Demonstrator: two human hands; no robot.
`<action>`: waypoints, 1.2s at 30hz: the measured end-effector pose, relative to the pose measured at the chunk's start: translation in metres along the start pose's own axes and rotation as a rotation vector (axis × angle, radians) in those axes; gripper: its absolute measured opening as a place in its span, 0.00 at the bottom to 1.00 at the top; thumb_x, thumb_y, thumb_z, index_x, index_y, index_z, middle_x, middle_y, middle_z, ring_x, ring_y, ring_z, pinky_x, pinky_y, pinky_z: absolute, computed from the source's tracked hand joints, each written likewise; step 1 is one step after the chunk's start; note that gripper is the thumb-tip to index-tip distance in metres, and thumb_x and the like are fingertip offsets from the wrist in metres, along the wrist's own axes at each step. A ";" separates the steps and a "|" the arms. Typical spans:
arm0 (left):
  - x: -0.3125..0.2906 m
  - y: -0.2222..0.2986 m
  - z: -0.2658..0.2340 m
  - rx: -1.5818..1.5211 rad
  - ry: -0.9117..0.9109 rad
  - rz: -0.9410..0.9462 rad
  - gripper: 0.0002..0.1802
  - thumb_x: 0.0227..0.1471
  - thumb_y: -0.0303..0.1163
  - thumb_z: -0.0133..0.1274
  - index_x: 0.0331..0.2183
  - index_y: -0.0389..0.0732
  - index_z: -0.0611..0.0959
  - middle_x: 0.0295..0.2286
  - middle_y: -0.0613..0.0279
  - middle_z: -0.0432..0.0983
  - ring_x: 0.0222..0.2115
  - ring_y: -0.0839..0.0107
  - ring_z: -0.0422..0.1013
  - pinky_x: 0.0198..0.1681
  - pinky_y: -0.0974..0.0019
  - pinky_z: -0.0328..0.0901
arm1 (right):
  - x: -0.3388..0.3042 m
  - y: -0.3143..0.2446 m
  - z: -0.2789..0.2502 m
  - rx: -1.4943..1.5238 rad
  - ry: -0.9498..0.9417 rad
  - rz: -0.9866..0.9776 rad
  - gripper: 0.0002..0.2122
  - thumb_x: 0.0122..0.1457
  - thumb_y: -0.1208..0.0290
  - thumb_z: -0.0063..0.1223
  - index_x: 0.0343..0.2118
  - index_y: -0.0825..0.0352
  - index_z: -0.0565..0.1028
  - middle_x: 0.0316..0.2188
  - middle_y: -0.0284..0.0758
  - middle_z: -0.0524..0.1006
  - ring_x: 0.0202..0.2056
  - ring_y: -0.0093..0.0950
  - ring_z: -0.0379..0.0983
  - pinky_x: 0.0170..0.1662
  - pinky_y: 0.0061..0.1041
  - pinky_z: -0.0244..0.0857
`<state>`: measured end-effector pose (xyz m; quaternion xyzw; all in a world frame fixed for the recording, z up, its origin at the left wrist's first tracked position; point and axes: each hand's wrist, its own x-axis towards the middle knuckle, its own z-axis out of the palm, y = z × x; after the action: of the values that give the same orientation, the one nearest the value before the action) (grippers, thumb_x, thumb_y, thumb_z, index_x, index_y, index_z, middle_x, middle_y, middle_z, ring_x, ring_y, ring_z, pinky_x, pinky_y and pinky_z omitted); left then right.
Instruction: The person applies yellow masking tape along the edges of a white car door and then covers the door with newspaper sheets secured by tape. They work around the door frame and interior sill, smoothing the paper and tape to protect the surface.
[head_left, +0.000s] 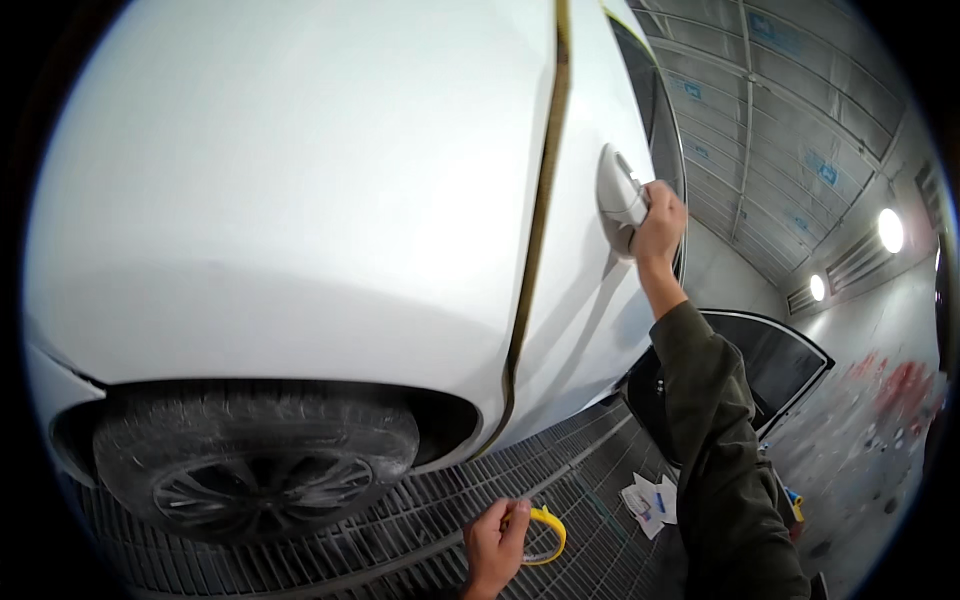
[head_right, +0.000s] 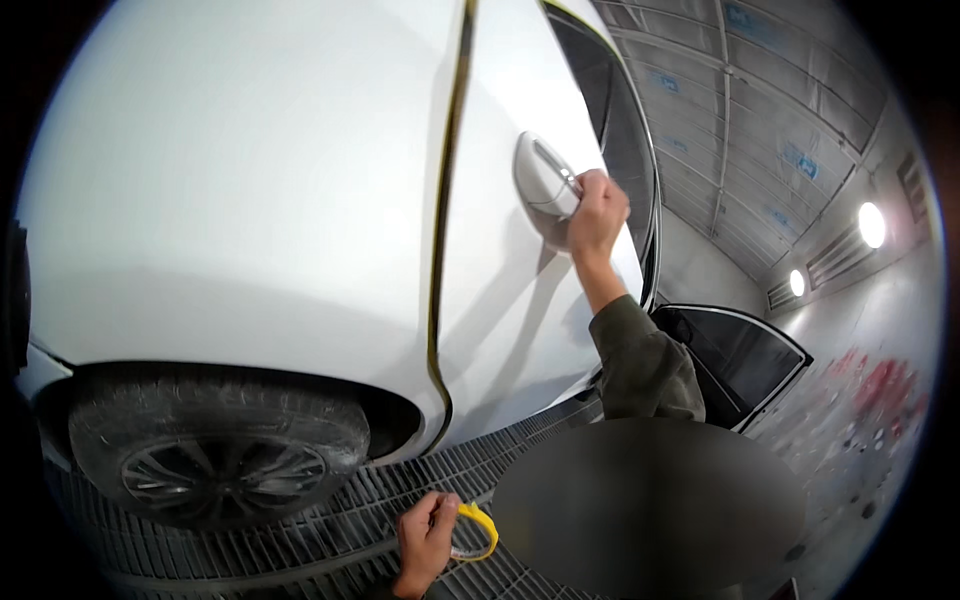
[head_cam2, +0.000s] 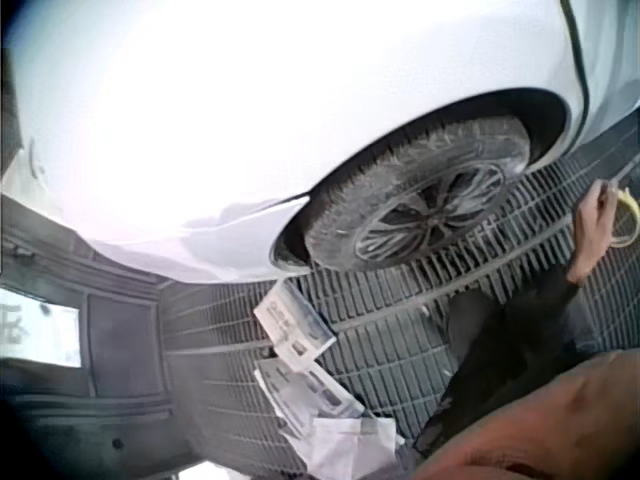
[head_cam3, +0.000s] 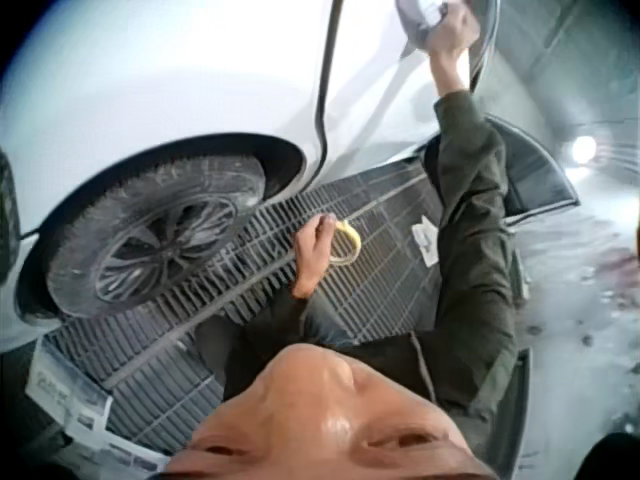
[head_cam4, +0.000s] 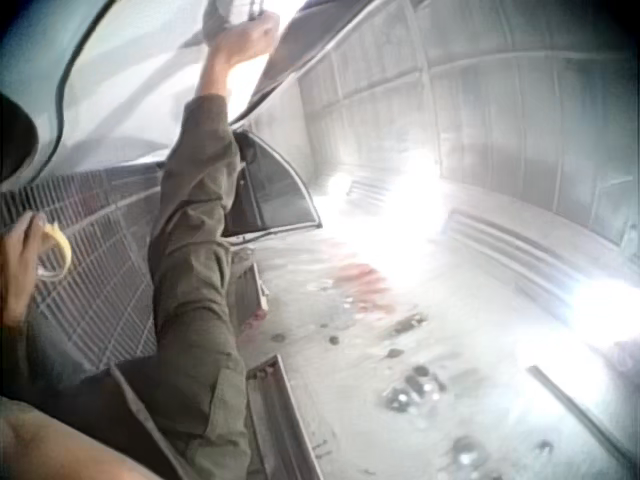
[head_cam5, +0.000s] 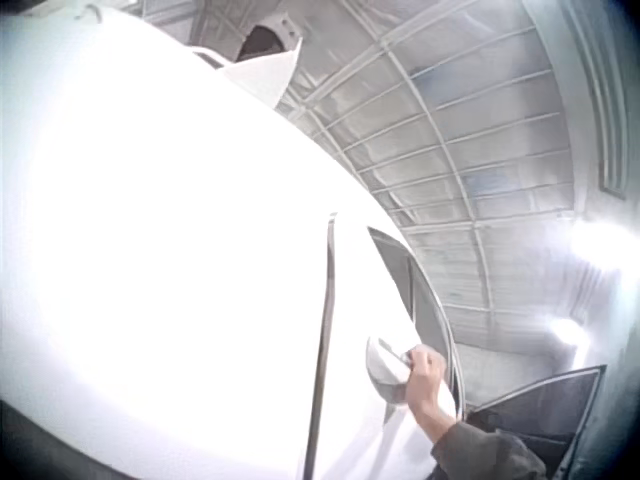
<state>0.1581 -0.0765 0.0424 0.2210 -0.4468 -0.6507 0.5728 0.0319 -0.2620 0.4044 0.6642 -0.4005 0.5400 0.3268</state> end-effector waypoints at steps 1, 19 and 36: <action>0.000 0.006 0.001 -0.024 0.005 -0.012 0.15 0.62 0.38 0.51 0.28 0.36 0.79 0.13 0.67 0.60 0.14 0.81 0.53 0.18 0.64 0.49 | -0.003 0.002 0.002 -0.058 -0.005 -0.038 0.16 0.57 0.65 0.39 0.20 0.73 0.67 0.14 0.38 0.62 0.20 0.24 0.59 0.27 0.29 0.53; -0.065 0.187 0.091 0.087 0.374 -0.368 0.16 0.62 0.36 0.50 0.24 0.38 0.77 0.14 0.69 0.59 0.15 0.82 0.52 0.19 0.64 0.50 | 0.096 -0.045 0.057 -0.044 -0.200 -0.073 0.21 0.62 0.67 0.46 0.54 0.74 0.63 0.58 0.51 0.61 0.58 0.46 0.55 0.61 0.39 0.48; -0.162 0.370 0.150 0.292 0.859 -0.447 0.12 0.59 0.31 0.52 0.31 0.30 0.82 0.23 0.67 0.76 0.28 0.83 0.69 0.33 0.74 0.66 | 0.125 -0.081 0.057 -0.105 -0.374 0.120 0.33 0.58 0.62 0.49 0.61 0.77 0.55 0.63 0.53 0.53 0.65 0.51 0.43 0.66 0.52 0.36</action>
<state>0.2803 0.1460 0.3906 0.6368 -0.1988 -0.5385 0.5148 0.1420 -0.2959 0.5153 0.7099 -0.5208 0.4040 0.2483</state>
